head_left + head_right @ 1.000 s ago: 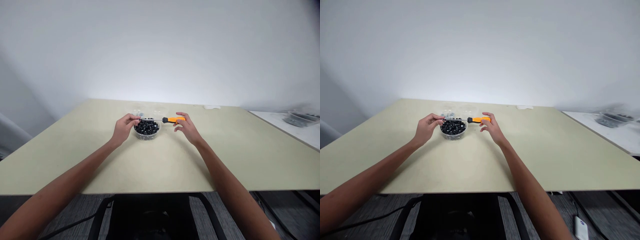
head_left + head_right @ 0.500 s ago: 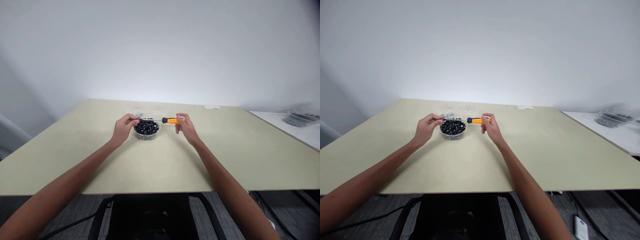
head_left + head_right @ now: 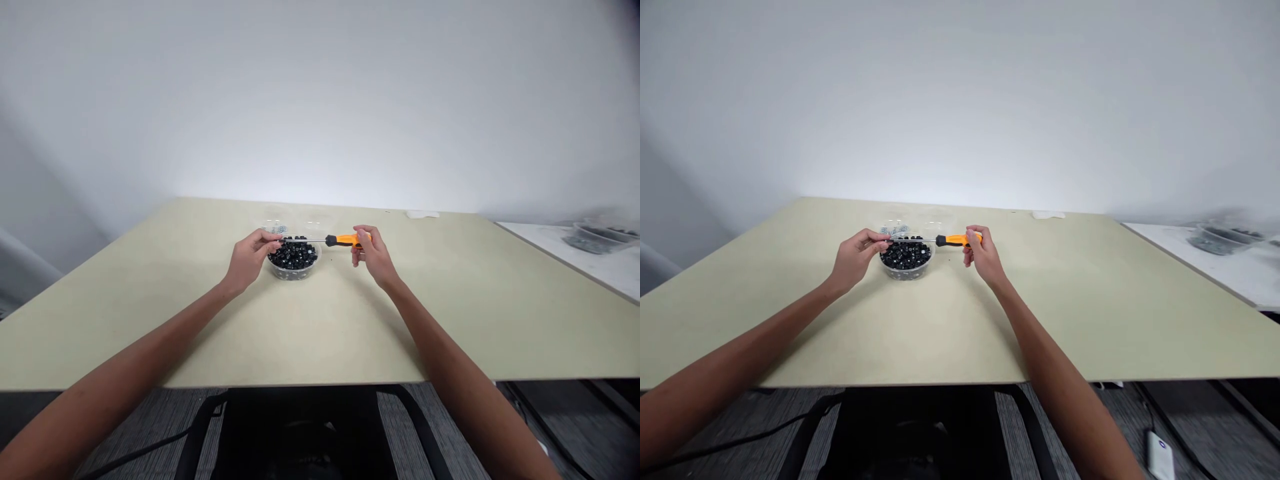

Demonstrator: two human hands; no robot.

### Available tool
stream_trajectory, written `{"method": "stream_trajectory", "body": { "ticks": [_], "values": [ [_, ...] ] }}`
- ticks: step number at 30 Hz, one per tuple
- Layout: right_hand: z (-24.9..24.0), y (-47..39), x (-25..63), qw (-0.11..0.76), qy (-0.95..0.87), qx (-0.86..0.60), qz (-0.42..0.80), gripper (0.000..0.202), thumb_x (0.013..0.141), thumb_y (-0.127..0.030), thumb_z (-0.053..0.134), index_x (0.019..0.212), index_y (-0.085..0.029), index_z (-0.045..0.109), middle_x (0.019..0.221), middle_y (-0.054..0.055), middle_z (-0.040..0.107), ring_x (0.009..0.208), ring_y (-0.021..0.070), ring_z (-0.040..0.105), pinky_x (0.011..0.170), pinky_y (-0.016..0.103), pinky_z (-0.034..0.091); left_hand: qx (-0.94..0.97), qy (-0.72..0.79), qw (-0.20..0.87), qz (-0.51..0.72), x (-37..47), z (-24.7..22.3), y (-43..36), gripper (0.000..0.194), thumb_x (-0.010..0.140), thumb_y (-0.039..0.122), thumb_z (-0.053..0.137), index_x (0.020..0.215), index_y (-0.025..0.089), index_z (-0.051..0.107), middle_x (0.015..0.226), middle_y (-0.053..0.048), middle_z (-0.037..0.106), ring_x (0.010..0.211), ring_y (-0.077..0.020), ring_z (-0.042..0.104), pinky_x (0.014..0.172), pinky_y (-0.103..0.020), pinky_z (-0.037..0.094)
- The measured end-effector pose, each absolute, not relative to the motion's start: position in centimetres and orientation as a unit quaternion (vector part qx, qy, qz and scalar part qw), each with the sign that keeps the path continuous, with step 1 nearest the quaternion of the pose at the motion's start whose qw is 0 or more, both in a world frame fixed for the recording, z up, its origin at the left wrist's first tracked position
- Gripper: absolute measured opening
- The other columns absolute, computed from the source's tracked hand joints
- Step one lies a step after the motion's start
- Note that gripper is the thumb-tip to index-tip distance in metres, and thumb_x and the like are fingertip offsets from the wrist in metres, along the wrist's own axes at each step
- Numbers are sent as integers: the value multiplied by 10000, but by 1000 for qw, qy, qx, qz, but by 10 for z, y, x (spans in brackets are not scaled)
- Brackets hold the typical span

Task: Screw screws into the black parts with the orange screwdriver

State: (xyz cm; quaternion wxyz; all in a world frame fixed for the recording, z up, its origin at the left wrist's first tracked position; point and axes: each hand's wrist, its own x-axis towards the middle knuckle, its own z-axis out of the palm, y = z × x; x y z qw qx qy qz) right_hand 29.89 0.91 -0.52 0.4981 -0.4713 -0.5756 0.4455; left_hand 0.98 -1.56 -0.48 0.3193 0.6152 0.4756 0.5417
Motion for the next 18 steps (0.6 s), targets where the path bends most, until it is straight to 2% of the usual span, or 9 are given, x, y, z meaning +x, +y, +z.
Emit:
{"method": "stream_trajectory", "body": {
  "ticks": [3,5,8,10,13,15,16,18],
  "values": [
    [-6,9,299,505,-576,-433,476,544,822,-528,641,1235,-232,446,971,29,551,837,126,595,659,274,564,616,478,313,542,9,-6,-15,199,847,363,666,929,183,691,941,-55,727,865,-202,675,822,-336,521],
    [-6,10,299,512,-569,-429,479,522,808,-496,664,1202,-227,452,944,15,545,793,108,590,671,271,562,616,478,314,542,8,-6,-14,200,848,361,664,934,183,692,938,-54,725,866,-202,673,823,-335,519],
    [-5,10,299,506,-562,-474,452,472,849,-573,589,1120,-207,463,740,-26,494,546,69,491,506,224,471,622,476,311,538,8,-6,-15,185,844,350,665,919,183,694,951,-54,726,866,-197,670,822,-327,520],
    [-4,9,298,494,-564,-498,436,480,877,-623,521,1099,-199,479,686,-29,465,496,67,448,448,210,414,625,476,310,535,8,-6,-16,176,845,346,665,909,185,697,947,-52,726,865,-195,670,817,-321,520],
    [-4,8,299,494,-571,-470,458,469,874,-573,552,1170,-213,497,865,22,540,706,109,567,566,248,519,621,479,313,535,8,-6,-16,186,850,354,659,922,187,702,939,-54,727,862,-198,673,817,-325,518],
    [-4,7,300,498,-572,-441,480,472,846,-497,613,1219,-231,501,1001,40,546,873,134,588,676,280,561,618,483,309,538,8,-6,-15,199,851,363,656,933,187,703,948,-58,728,859,-200,673,823,-331,516],
    [-4,7,301,499,-572,-433,486,475,837,-471,627,1228,-234,502,1005,36,544,878,131,585,700,286,563,617,483,308,539,8,-6,-15,205,852,367,655,939,187,702,942,-58,727,861,-201,673,827,-333,516],
    [-2,7,301,496,-570,-442,483,463,845,-476,622,1214,-223,504,901,15,541,751,101,568,671,270,544,619,480,308,540,8,-5,-15,209,850,371,654,937,186,698,945,-58,727,866,-201,673,831,-332,516]
  ]
}}
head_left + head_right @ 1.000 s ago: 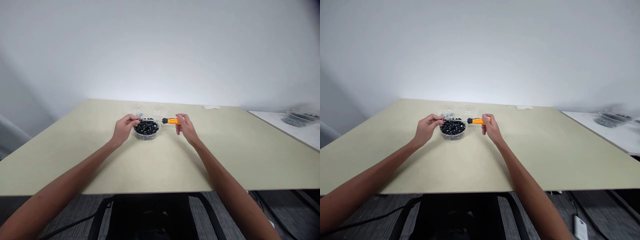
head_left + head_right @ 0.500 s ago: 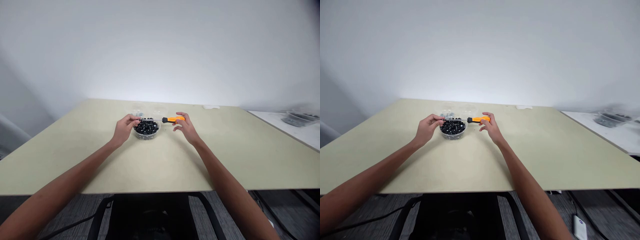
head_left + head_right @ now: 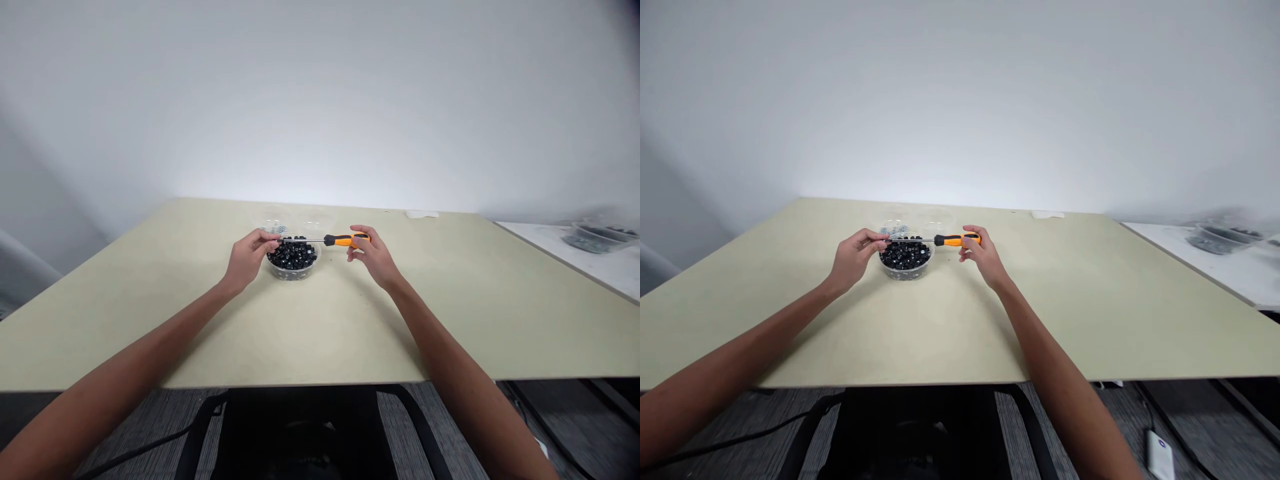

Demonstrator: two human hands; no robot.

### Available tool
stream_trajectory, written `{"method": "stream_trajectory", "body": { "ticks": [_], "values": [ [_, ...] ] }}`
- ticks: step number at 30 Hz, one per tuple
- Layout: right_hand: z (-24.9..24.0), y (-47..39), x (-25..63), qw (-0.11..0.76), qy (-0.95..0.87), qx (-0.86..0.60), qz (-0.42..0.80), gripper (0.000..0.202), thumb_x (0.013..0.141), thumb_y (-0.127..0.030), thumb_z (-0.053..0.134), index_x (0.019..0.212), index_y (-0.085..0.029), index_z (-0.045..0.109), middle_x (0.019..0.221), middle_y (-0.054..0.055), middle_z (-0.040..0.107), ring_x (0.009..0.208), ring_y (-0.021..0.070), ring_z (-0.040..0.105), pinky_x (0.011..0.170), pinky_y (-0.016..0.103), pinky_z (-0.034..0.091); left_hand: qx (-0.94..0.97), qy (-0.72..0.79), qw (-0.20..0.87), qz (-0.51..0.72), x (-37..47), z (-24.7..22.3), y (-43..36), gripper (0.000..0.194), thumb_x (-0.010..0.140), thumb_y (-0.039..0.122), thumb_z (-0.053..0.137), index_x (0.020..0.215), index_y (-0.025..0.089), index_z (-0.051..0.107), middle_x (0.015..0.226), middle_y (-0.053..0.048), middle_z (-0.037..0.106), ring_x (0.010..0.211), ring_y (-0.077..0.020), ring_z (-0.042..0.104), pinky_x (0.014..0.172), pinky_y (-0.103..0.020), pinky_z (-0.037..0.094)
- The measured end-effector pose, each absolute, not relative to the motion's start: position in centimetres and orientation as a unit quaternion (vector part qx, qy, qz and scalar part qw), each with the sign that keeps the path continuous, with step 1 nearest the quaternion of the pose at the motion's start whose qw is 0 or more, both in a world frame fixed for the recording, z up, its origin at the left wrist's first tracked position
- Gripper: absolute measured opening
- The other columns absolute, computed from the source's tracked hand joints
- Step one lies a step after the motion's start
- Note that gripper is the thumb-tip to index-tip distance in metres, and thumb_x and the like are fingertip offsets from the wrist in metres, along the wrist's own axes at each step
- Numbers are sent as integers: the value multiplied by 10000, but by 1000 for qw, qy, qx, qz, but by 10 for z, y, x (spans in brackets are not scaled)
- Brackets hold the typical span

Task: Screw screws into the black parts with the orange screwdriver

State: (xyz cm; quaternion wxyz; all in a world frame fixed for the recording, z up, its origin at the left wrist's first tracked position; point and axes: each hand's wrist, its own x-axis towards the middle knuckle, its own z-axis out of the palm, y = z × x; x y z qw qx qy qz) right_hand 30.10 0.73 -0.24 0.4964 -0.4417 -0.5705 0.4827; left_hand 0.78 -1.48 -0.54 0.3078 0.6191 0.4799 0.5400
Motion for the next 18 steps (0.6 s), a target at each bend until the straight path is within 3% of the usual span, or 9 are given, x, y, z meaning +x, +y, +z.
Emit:
{"method": "stream_trajectory", "body": {
  "ticks": [4,10,15,18],
  "values": [
    [1,5,299,462,-577,-506,443,482,900,-606,504,1147,-192,519,686,-18,483,505,64,444,473,209,417,624,482,301,536,8,-3,-16,196,845,363,657,910,182,694,967,-59,728,847,-192,668,819,-323,521],
    [-3,3,301,462,-593,-439,492,495,864,-503,613,1258,-242,466,1038,35,558,865,118,587,701,277,568,615,480,299,550,8,0,-17,161,836,327,668,874,172,689,959,-63,733,847,-187,666,810,-311,524],
    [-2,5,300,461,-580,-497,451,496,891,-611,525,1163,-197,498,708,-20,498,524,60,464,510,209,449,617,483,304,541,9,0,-17,161,842,333,666,892,183,697,1014,-60,733,858,-185,674,821,-309,533],
    [-2,5,299,458,-583,-494,454,511,892,-617,515,1188,-201,497,749,0,524,580,83,508,507,213,460,621,486,301,536,9,0,-18,152,843,322,660,901,188,703,1014,-56,735,866,-187,678,830,-312,537]
  ]
}}
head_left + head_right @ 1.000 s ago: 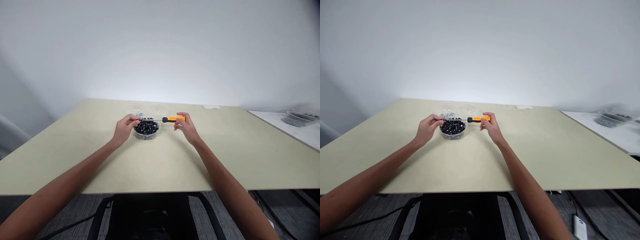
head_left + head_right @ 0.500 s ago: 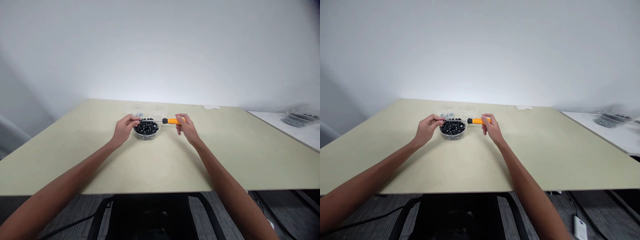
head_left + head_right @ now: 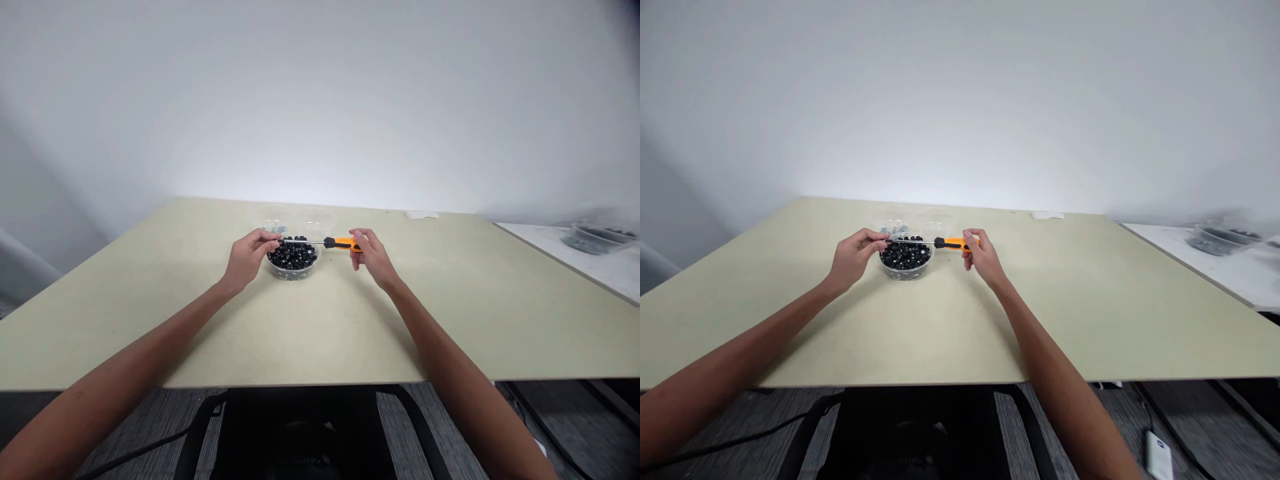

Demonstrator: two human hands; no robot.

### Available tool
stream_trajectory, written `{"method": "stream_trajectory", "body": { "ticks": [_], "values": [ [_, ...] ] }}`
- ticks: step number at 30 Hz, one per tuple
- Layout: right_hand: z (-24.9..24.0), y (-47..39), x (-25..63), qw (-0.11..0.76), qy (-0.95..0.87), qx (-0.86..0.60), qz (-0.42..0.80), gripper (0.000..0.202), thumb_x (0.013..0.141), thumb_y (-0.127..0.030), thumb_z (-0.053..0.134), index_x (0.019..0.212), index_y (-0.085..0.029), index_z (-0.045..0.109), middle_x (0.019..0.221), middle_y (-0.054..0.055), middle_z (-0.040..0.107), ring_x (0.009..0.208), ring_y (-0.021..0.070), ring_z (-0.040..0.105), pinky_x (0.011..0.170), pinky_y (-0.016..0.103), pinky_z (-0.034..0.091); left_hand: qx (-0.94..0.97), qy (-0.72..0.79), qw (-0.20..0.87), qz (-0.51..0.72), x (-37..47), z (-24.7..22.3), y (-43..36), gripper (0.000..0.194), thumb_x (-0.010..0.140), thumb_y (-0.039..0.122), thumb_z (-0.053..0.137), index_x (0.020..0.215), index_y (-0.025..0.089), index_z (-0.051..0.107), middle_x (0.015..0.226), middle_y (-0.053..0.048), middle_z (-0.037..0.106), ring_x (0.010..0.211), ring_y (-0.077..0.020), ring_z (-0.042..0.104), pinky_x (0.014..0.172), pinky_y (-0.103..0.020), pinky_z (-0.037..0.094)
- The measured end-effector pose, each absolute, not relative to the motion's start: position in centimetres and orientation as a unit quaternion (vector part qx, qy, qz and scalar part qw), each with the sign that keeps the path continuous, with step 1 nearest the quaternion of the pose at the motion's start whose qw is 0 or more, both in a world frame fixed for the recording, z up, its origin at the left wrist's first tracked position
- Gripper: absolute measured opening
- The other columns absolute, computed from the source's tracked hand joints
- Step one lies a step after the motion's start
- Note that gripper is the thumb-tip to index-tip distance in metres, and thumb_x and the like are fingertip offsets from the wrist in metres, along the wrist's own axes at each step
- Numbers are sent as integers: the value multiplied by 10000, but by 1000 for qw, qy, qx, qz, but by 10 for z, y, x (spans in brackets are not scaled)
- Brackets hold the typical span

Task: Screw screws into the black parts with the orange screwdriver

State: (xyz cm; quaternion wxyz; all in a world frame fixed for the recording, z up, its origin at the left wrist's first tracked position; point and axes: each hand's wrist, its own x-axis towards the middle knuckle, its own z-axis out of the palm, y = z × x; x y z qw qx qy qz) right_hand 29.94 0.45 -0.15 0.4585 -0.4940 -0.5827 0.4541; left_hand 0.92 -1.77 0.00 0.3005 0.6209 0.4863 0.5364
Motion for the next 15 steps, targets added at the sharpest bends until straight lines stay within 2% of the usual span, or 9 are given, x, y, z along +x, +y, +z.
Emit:
{"method": "stream_trajectory", "body": {
  "ticks": [2,4,6,10,12,15],
  "values": [
    [-3,5,300,469,-584,-460,477,508,870,-546,581,1252,-230,466,916,29,564,766,117,586,611,248,538,621,484,294,542,9,0,-18,143,843,315,657,893,187,699,1001,-56,737,862,-186,676,829,-313,537],
    [-5,6,301,477,-584,-437,491,527,850,-485,620,1287,-250,440,1015,37,560,890,135,597,691,278,568,619,486,289,545,9,-1,-17,149,845,320,655,893,186,696,983,-56,737,860,-188,674,826,-316,535],
    [-6,7,301,484,-580,-443,483,524,851,-489,620,1274,-240,438,952,24,558,813,118,595,681,275,562,619,487,289,544,9,-1,-17,171,848,340,651,904,185,698,970,-59,734,865,-195,675,825,-324,533],
    [-4,8,298,477,-570,-502,442,505,879,-618,528,1166,-206,478,723,-20,487,528,67,472,480,209,440,617,483,306,541,9,-4,-16,199,844,363,657,925,188,708,965,-61,734,876,-208,683,832,-337,532],
    [-3,7,298,472,-572,-502,444,505,888,-630,504,1168,-211,484,758,-9,491,558,76,495,480,213,448,614,484,312,540,9,-5,-16,194,840,355,662,928,189,711,960,-58,735,875,-208,684,832,-336,533],
    [-3,5,299,479,-575,-456,481,498,858,-533,593,1243,-246,463,979,30,523,813,126,591,631,273,559,613,487,305,543,8,-5,-16,180,844,344,658,913,186,708,958,-57,737,869,-200,682,830,-328,533]
  ]
}}
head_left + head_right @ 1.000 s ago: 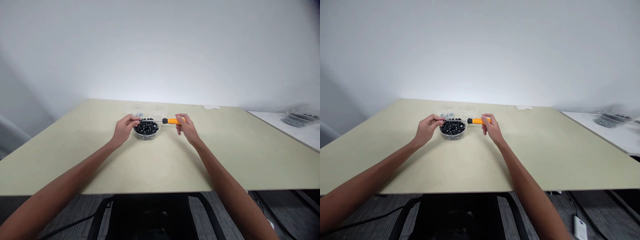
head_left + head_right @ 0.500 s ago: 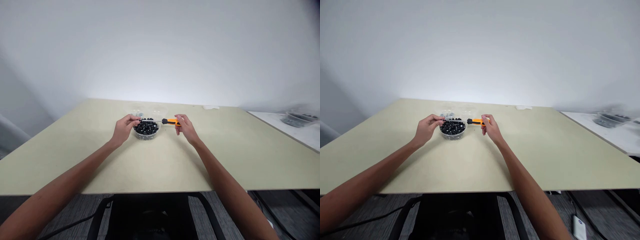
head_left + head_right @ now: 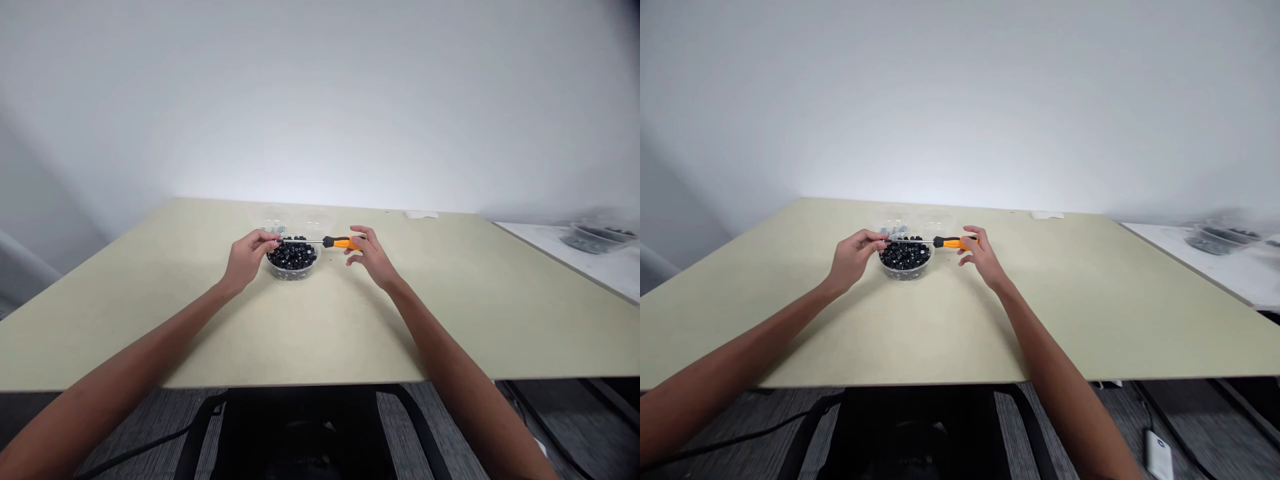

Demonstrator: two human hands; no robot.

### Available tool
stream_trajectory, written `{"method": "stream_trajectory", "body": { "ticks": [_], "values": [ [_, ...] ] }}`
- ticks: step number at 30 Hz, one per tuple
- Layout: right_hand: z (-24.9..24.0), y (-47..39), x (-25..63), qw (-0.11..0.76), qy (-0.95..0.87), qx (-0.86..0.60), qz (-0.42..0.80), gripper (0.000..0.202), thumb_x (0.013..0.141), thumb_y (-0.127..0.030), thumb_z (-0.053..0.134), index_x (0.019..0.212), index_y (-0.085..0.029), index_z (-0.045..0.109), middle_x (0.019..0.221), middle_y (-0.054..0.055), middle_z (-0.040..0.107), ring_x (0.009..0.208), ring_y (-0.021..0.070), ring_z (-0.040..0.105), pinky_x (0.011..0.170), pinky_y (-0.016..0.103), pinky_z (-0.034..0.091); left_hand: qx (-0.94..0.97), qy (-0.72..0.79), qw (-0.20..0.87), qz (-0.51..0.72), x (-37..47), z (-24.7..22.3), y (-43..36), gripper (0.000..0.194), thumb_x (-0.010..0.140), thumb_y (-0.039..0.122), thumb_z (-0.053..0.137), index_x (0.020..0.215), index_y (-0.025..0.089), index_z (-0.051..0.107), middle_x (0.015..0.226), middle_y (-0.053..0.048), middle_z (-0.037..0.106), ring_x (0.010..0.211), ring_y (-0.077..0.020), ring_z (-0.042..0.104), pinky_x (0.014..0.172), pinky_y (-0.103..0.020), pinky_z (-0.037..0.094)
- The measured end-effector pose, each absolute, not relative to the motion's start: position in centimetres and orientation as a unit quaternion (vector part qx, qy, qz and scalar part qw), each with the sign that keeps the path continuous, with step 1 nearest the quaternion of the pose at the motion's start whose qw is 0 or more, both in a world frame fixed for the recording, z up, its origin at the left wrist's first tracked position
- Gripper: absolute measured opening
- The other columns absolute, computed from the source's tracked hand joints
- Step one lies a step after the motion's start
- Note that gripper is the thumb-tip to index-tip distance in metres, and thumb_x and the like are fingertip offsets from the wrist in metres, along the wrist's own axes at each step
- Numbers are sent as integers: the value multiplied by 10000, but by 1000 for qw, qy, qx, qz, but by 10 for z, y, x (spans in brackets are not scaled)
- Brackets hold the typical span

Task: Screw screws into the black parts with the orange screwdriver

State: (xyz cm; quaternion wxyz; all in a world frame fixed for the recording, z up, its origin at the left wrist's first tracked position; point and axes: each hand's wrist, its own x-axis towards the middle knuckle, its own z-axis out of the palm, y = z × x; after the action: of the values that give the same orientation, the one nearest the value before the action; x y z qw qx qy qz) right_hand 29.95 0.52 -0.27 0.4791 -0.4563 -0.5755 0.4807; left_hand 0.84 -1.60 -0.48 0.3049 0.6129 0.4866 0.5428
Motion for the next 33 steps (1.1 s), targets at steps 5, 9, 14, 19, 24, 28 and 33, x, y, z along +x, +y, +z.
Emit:
{"method": "stream_trajectory", "body": {
  "ticks": [5,9,14,19,24,28,33],
  "values": [
    [-3,6,299,485,-585,-441,477,480,861,-501,602,1238,-244,454,850,-7,525,673,86,554,646,264,543,607,491,292,553,10,-2,-17,196,837,358,667,905,174,688,1017,-75,733,874,-193,675,844,-331,533],
    [-1,4,296,466,-583,-497,443,526,877,-633,515,1196,-219,457,705,-22,496,518,72,469,469,208,436,606,492,294,551,11,-2,-17,207,832,365,673,901,171,680,1053,-87,726,889,-199,674,850,-341,536],
    [-2,2,296,463,-588,-453,483,570,841,-507,616,1299,-246,399,1035,44,546,895,145,599,691,302,584,602,484,298,561,10,-2,-17,188,830,351,677,899,176,681,1032,-80,726,923,-207,673,873,-345,531],
    [-1,4,295,488,-568,-462,475,531,851,-522,598,1253,-223,422,839,-5,523,669,92,554,616,267,544,618,478,292,552,10,-2,-17,174,844,348,663,897,183,680,1027,-70,726,906,-200,674,878,-346,532],
    [-1,4,295,484,-571,-476,462,525,867,-595,552,1212,-212,452,826,7,528,652,103,552,537,247,508,620,484,299,541,10,-4,-17,183,850,357,656,913,188,686,1036,-65,728,891,-200,679,862,-337,536],
    [-2,5,297,485,-570,-443,493,552,820,-518,652,1250,-228,461,1047,47,558,888,141,606,684,293,577,624,478,290,545,9,-5,-16,165,858,339,643,911,191,692,1005,-54,732,856,-187,678,837,-318,540],
    [0,4,295,486,-563,-481,465,508,860,-577,574,1173,-186,493,728,-19,497,547,70,500,523,231,480,629,490,284,532,9,-4,-17,190,871,345,627,949,184,695,963,-53,733,872,-194,679,830,-320,542]
  ]
}}
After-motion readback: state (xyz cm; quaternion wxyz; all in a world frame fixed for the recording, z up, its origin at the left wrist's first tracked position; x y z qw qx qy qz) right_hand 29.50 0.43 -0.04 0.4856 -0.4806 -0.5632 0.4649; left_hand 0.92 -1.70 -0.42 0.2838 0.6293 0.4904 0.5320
